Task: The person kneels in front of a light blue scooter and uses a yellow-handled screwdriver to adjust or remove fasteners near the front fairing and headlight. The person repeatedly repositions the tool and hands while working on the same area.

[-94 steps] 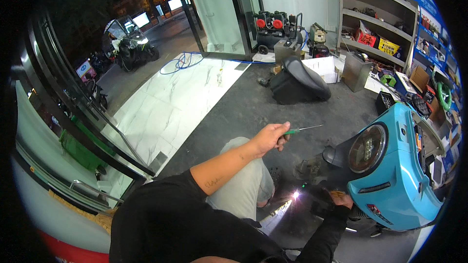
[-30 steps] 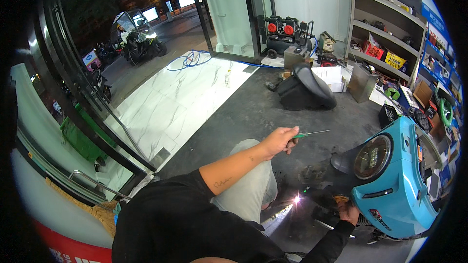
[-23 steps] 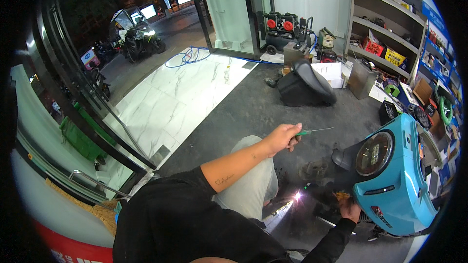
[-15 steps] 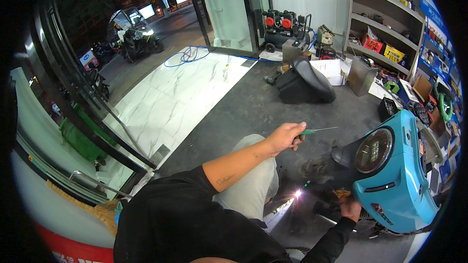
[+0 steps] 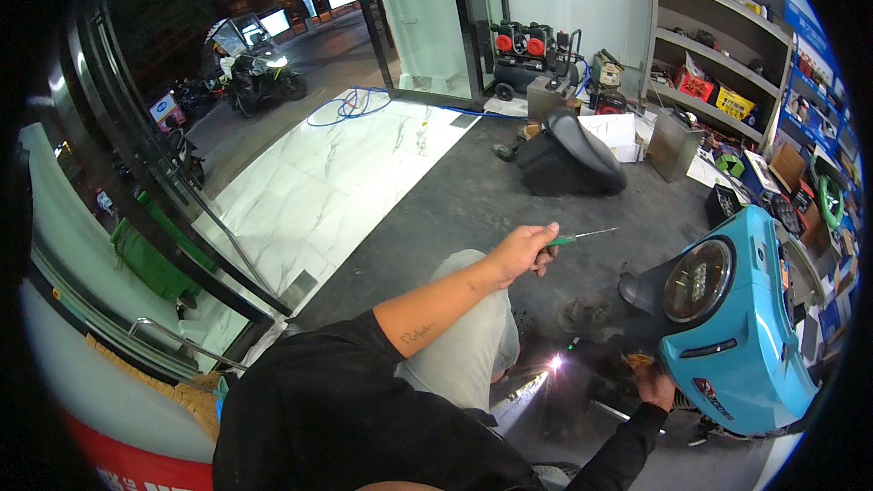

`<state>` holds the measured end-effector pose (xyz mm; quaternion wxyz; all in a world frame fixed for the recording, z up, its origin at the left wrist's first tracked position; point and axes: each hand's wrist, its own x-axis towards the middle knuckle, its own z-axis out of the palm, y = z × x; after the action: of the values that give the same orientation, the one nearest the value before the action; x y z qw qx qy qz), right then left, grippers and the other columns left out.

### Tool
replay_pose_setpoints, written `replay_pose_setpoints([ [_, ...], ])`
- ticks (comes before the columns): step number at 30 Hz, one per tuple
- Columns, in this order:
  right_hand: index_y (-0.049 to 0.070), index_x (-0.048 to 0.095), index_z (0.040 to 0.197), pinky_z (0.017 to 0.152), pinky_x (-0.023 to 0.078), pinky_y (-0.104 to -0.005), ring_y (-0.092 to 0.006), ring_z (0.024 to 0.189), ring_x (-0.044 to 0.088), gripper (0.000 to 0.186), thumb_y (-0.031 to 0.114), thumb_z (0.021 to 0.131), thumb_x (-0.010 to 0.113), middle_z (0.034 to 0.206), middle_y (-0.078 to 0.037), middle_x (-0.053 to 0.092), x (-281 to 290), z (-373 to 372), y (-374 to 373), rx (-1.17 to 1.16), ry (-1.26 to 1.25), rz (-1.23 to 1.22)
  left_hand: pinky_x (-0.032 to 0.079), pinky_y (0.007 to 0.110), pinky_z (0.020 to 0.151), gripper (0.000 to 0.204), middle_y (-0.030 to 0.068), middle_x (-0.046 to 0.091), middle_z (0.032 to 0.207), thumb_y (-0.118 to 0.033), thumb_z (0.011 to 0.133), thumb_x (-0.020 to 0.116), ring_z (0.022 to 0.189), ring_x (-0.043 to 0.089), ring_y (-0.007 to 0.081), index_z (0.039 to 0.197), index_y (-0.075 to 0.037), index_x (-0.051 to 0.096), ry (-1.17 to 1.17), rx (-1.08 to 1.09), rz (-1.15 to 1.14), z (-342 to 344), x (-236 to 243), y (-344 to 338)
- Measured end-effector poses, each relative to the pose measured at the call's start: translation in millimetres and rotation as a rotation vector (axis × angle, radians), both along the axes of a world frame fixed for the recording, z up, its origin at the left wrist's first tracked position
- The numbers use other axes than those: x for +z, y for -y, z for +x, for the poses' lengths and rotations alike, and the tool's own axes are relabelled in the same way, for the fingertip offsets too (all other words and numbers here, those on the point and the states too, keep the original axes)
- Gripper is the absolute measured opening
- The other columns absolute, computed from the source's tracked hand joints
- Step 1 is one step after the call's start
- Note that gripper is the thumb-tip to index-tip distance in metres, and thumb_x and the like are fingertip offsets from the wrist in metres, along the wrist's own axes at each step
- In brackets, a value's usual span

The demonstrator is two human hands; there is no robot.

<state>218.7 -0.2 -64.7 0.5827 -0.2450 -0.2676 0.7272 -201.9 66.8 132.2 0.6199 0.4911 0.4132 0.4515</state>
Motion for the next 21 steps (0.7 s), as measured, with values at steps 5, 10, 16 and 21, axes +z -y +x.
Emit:
replay_pose_setpoints([
  [5, 0.006, 0.06, 0.12, 0.105, 0.041, -0.0612, -0.0341, 0.112, 0.061, 0.04, 0.039, 0.1, 0.053, 0.119, -0.011, 0.067, -1, -13, 0, -0.037, -0.141, -0.117, 0.044, 0.029, 0.06, 0.048, -0.0024, 0.046, 0.064, -0.047, 0.105, 0.046, 0.055, 0.04, 0.0083, 0.082, -0.007, 0.056, 0.008, -0.026, 0.005, 8, 2, 3],
  [10, 0.006, 0.064, 0.116, 0.098, 0.044, -0.0573, -0.0333, 0.104, 0.063, 0.041, 0.041, 0.095, 0.058, 0.114, -0.01, 0.069, -15, -41, -11, -0.107, -0.394, -0.229, 0.044, 0.029, 0.06, 0.047, -0.0025, 0.045, 0.064, -0.047, 0.105, 0.046, 0.056, 0.04, 0.0082, 0.082, -0.007, 0.056, 0.015, -0.046, -0.002, 10, 3, 4],
  [16, 0.007, 0.066, 0.109, 0.091, 0.044, -0.0537, -0.0326, 0.097, 0.06, 0.037, 0.039, 0.091, 0.062, 0.108, -0.01, 0.069, -52, -44, -29, -0.143, -0.472, -0.327, 0.045, 0.029, 0.057, 0.047, -0.0022, 0.047, 0.064, -0.046, 0.105, 0.047, 0.056, 0.043, 0.0087, 0.081, -0.007, 0.056, 0.004, -0.009, -0.014, -1, 1, 1],
  [21, 0.006, 0.063, 0.122, 0.101, 0.04, -0.0536, -0.0313, 0.114, 0.057, 0.04, 0.032, 0.092, 0.06, 0.125, -0.009, 0.065, -98, -30, -41, 0.021, -0.539, -0.16, 0.045, 0.028, 0.057, 0.047, -0.0019, 0.048, 0.065, -0.047, 0.105, 0.046, 0.056, 0.044, 0.009, 0.081, -0.008, 0.057, 0.007, 0.009, -0.013, -8, -1, 1],
])
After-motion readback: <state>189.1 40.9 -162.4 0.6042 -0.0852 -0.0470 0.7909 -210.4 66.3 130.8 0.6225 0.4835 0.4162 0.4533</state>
